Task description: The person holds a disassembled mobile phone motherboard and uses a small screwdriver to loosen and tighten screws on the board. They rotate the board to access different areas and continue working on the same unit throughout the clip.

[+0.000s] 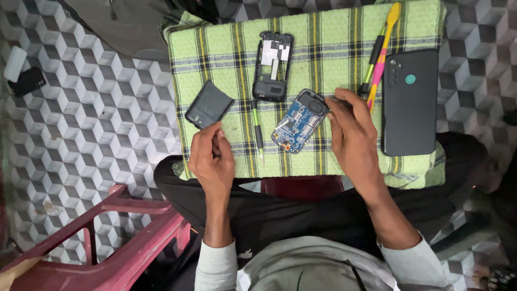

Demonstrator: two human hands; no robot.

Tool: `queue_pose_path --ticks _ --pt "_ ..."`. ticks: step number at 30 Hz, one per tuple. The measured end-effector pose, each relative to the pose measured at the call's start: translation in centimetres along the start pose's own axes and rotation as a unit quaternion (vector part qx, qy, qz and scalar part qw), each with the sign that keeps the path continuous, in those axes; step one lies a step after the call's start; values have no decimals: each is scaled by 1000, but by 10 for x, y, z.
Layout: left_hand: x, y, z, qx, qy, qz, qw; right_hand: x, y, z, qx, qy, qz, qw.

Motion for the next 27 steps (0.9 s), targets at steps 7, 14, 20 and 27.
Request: queue_pose_path --ticks 7,14,20,27 --pt "-3 -2 -2 7 -11 9 1000 2 -3 3 -3 2 0 1000" --pt "-8 -3 -9 2 -57 2 998 4 -7 4 -21 6 -2 1000" --pt "-23 -5 -3 -47 -185 -12 982 1 -6 -3 -26 12 -15 999" --pt "15 -17 71 63 -107 -153 980 5 0 -11 -19 -32 -43 998"
Point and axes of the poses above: each hand's wrist, its own y-axis towards the middle knuckle, its own x-axis out of the palm, z = x × y, the point moved 9 cm from there along y, towards the middle knuckle, and after that the axes turned 9 degrees about -z, right-handed, at the moved point
